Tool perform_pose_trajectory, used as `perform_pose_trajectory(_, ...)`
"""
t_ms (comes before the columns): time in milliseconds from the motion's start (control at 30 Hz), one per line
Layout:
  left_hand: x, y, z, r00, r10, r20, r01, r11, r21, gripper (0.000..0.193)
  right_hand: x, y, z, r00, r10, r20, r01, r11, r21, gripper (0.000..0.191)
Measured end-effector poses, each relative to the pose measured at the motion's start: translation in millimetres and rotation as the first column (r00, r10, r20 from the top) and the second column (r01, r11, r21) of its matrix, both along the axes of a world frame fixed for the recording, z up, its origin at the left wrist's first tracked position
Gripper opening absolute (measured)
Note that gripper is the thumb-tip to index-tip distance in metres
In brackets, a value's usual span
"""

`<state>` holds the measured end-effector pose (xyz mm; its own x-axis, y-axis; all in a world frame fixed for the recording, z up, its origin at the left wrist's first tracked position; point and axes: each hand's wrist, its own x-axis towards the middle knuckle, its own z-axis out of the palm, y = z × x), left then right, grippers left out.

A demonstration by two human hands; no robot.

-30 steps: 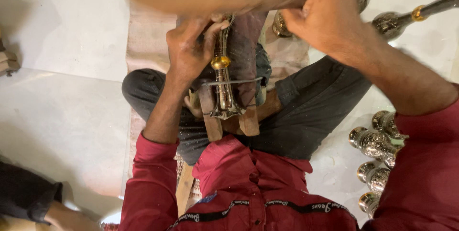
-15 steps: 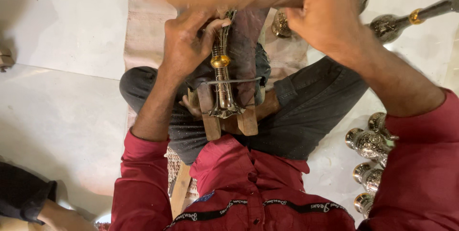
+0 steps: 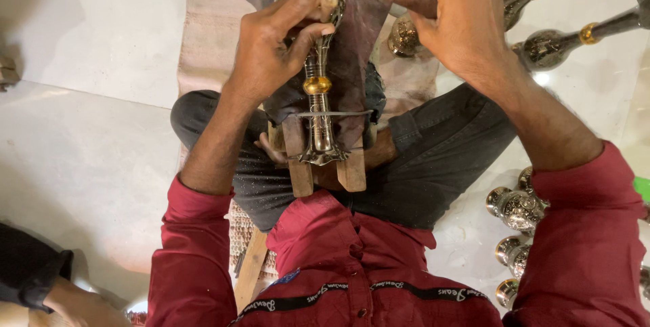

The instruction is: The person sits cross-legged on the floor with an ornate brass vase clamped in a wooden jig on their lap. They hold a small punch against the vase surface and strike it with a wooden mallet to hammer decorative patterns, repositioning the vase and punch repeatedly to work different areas.

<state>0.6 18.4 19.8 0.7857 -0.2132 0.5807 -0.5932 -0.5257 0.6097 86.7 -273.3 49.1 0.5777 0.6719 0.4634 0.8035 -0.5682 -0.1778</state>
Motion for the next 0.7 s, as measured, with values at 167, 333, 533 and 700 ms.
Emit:
perform_pose_trajectory(167,-3,-3,8,0.997,-0.01,-0.073,0.009,1.0,-0.017,0.06,12,-4,-25,0.959,-0.004,-0.283,0.006,1.0,0.005,0.035)
perform_pose_trajectory(333,-1,-9,9,1.0,-0.002,-0.006,0.002,1.0,-0.012,0.065,21,-6,-16,0.985,-0.054,-0.167,0.043,0.997,-0.066,0.026)
perform_pose_trajectory(533,-3,-10,3,1.0,0.023,-0.021,-0.023,1.0,-0.012,0.063,19,2,19,0.838,0.273,-0.473,-0.019,0.88,0.475,0.021)
perform_pose_trajectory(700,0,-8,0,0.991,0.081,-0.104,-0.075,0.995,0.058,0.06,15,5,35,1.0,0.029,0.0,-0.029,0.999,-0.017,0.036)
